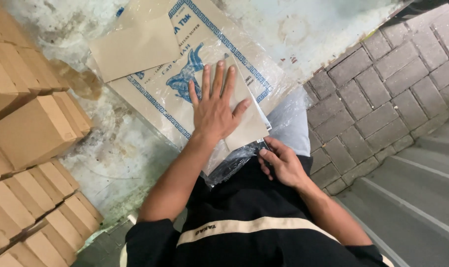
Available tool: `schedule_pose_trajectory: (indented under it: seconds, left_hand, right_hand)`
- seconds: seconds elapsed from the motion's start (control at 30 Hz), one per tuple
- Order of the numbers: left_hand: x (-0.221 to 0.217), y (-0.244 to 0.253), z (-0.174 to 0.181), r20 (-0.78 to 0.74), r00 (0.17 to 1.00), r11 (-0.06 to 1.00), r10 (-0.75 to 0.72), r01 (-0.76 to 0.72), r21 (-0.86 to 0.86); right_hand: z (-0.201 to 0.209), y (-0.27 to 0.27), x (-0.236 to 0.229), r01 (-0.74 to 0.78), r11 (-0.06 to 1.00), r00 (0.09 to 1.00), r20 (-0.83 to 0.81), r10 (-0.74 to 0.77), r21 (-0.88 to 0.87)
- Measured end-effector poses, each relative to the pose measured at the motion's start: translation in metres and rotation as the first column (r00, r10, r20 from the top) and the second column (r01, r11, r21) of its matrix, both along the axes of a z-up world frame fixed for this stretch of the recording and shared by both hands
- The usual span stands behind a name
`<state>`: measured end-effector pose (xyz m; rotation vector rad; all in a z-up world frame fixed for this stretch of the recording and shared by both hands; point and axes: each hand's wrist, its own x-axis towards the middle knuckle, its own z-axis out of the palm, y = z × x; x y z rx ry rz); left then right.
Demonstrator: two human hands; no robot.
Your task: The person assembles small cardboard boxes by folding flaps and tucking them into place. They also use a knife to cut a plastic-wrapped sheet of paper and place it inside the boxes. The person repeats this process with multiple boxes.
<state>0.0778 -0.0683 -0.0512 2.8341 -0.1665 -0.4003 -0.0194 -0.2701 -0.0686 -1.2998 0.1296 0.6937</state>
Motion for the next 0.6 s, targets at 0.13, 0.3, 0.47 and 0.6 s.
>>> schedule_pose_trajectory:
  seconds: [0.13,0.3,0.47,0.6]
  left_hand:
    - [0.002,0.001,-0.002,-0.026,1.0,1.0,-0.006,0.007,0.026]
    - [0.005,0.0,0.0,-0.016,1.0,0.998,-0.02,0.021,0.061]
    - [0.005,0.004,0.001,-0.05,0.998,0.993,-0.046,0.051,0.105]
    - [0.009,0.006,0.001,-0.03,0.997,0.991,-0.074,0.077,0.112]
  right_hand:
    - [0.0,0.005,0.008,-0.006,0.996,0.998,0.058,0.011,-0.091]
    - [-0.002,-0.004,0.005,-0.022,0.99,0.996,0.084,0.033,-0.137]
    - [0.007,-0.005,0.004,-0.067,0.978,0.995,0.065,0.081,-0.199]
    - [0.015,-0.002,0.012,-0.05,0.982,0.998,0.034,0.057,-0.18]
